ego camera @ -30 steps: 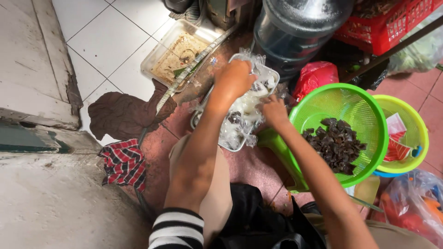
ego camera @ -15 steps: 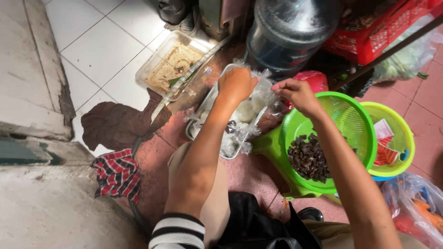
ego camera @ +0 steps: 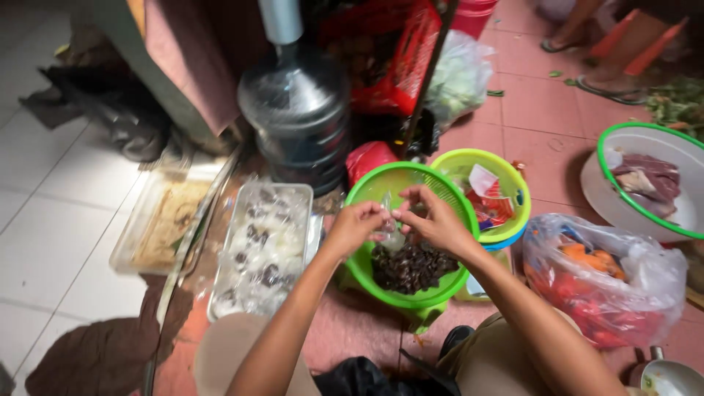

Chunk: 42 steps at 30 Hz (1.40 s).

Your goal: The person is seen packaging food items into small plastic bags.

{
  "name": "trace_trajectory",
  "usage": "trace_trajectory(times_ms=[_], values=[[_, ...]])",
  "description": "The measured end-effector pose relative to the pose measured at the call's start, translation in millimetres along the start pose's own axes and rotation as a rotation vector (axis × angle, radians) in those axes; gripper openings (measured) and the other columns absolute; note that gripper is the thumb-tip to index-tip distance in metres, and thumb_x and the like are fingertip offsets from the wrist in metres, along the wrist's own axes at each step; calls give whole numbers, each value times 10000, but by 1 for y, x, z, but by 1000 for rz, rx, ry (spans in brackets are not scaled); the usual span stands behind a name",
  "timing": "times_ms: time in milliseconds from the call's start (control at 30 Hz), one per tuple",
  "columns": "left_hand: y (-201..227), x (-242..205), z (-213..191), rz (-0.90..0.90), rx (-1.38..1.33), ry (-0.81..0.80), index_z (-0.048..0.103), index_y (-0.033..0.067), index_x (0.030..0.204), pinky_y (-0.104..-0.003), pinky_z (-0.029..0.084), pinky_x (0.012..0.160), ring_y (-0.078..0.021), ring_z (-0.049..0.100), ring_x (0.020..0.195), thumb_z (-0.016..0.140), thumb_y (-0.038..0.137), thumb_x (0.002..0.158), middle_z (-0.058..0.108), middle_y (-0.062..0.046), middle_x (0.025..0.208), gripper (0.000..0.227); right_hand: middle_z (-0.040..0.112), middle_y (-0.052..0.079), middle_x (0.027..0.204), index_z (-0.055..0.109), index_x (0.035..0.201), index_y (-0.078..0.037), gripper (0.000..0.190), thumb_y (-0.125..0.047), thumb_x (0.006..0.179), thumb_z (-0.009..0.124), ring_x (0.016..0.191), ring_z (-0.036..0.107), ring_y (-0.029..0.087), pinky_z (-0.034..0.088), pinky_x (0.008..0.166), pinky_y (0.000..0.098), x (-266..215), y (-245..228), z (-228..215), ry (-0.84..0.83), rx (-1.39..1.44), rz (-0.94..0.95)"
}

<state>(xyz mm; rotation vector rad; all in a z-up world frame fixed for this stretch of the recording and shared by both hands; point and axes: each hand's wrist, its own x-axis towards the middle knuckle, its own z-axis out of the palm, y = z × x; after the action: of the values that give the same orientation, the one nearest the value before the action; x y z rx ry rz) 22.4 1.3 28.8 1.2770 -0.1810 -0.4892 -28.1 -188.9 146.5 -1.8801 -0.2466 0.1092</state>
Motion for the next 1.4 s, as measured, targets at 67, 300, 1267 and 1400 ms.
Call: trace_trajectory(times_ms=[67, 300, 1267, 1400], values=[[-19, 4, 8, 11, 12, -42, 677, 26, 1036, -285, 615, 709, -139, 733, 849, 693, 134, 965, 721, -49, 957, 131, 664, -23, 922, 566, 1154, -103, 370, -166, 839, 749, 704, 665, 106, 544, 531, 272, 1, 21, -8, -32, 60, 154], [36, -19, 37, -47, -224, 155, 502, 96, 944, -322, 646, 775, -210, 766, 920, 645, 46, 905, 747, -112, 959, 157, 555, 1, 706, 563, 904, -81, 187, -145, 924, 737, 541, 536, 85, 405, 449, 235, 5, 85, -21, -107, 347, 244], [23, -37, 41, -28, -467, -9, 679, -17, 1129, -342, 579, 850, -93, 594, 720, 609, 219, 1038, 669, -17, 827, 262, 624, 31, 828, 464, 1237, -91, 279, -106, 981, 574, 700, 631, 140, 545, 668, 280, 1, 34, -10, 42, 906, 201], [18, -40, 49, -10, -543, -212, 693, -1, 1253, -347, 600, 898, -47, 535, 685, 628, 239, 1075, 551, 55, 733, 306, 593, 8, 776, 478, 1251, -83, 265, -118, 1007, 575, 583, 548, 77, 461, 488, 229, 3, 57, -7, 72, 986, 173]])
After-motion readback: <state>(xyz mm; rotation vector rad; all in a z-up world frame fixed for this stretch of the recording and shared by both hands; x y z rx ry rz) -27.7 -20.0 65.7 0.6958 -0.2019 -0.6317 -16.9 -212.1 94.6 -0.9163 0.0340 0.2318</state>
